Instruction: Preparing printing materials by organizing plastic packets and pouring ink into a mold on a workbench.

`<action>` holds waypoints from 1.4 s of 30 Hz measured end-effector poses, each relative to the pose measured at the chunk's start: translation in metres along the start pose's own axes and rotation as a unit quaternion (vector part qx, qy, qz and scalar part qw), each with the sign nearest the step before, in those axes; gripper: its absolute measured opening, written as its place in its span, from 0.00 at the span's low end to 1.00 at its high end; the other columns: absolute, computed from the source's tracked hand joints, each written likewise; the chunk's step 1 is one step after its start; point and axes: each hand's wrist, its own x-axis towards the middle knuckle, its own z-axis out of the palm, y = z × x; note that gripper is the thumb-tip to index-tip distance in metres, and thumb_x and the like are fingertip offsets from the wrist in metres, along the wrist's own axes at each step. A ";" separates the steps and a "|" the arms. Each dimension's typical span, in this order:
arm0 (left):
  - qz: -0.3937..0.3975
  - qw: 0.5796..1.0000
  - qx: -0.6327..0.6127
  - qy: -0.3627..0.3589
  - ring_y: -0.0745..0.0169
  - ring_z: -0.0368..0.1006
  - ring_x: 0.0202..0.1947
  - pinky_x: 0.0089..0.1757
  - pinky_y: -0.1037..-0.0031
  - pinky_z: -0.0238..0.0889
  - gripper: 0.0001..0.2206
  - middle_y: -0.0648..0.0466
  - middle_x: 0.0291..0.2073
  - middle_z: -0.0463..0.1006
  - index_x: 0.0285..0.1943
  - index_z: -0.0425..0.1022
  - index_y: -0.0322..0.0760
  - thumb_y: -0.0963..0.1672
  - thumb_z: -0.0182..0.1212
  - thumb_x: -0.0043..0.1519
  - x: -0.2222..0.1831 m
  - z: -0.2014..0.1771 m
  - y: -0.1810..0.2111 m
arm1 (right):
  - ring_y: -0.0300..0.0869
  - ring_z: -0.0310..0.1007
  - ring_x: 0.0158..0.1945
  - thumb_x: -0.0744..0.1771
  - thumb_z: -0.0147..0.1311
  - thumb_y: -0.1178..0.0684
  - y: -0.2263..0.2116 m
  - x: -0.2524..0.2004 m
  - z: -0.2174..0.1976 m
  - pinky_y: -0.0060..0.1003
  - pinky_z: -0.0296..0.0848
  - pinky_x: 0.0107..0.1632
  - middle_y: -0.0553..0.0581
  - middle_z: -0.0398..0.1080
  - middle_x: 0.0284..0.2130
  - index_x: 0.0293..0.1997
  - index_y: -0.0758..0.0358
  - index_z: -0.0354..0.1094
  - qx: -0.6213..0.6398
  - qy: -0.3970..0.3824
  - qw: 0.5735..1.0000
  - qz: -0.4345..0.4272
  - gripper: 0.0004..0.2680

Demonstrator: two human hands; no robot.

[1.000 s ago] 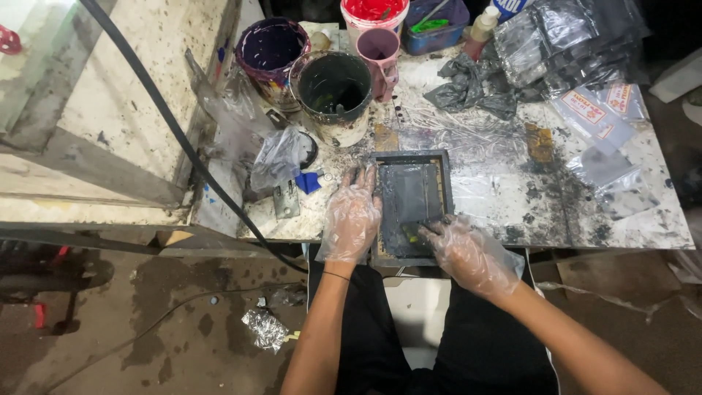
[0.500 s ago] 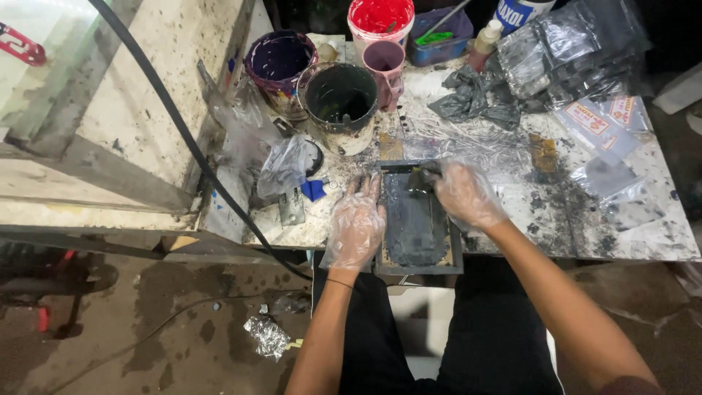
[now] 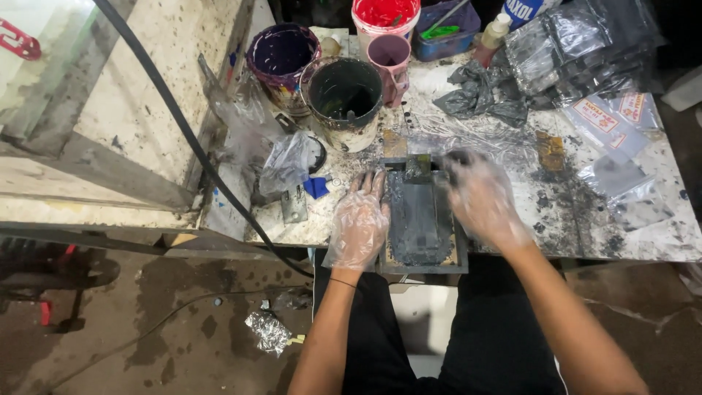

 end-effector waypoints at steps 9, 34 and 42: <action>0.032 0.994 -0.107 -0.008 0.40 0.61 0.69 0.63 0.55 0.55 0.26 0.36 0.66 0.69 0.76 0.58 0.35 0.43 0.46 0.65 -0.003 -0.030 0.005 | 0.55 0.74 0.56 0.67 0.51 0.38 0.003 -0.133 0.015 0.52 0.73 0.57 0.59 0.75 0.50 0.59 0.47 0.72 -0.007 0.001 0.997 0.072 0.17; 0.318 0.938 -0.022 0.136 0.34 0.70 0.58 0.49 0.49 0.67 0.39 0.38 0.60 0.72 0.68 0.69 0.44 0.48 0.76 0.42 -0.075 0.022 -0.045 | 0.57 0.61 0.68 0.59 0.55 0.30 0.026 -0.174 0.081 0.67 0.55 0.69 0.53 0.68 0.53 0.66 0.36 0.62 -0.064 0.027 0.998 -0.003 0.27; 0.307 0.946 -0.005 0.103 0.37 0.70 0.59 0.47 0.51 0.67 0.35 0.40 0.59 0.73 0.65 0.70 0.41 0.45 0.72 0.43 -0.075 0.016 -0.041 | 0.61 0.69 0.62 0.57 0.61 0.32 0.024 -0.177 0.090 0.64 0.69 0.58 0.57 0.75 0.46 0.61 0.42 0.70 -0.040 0.087 0.994 0.050 0.26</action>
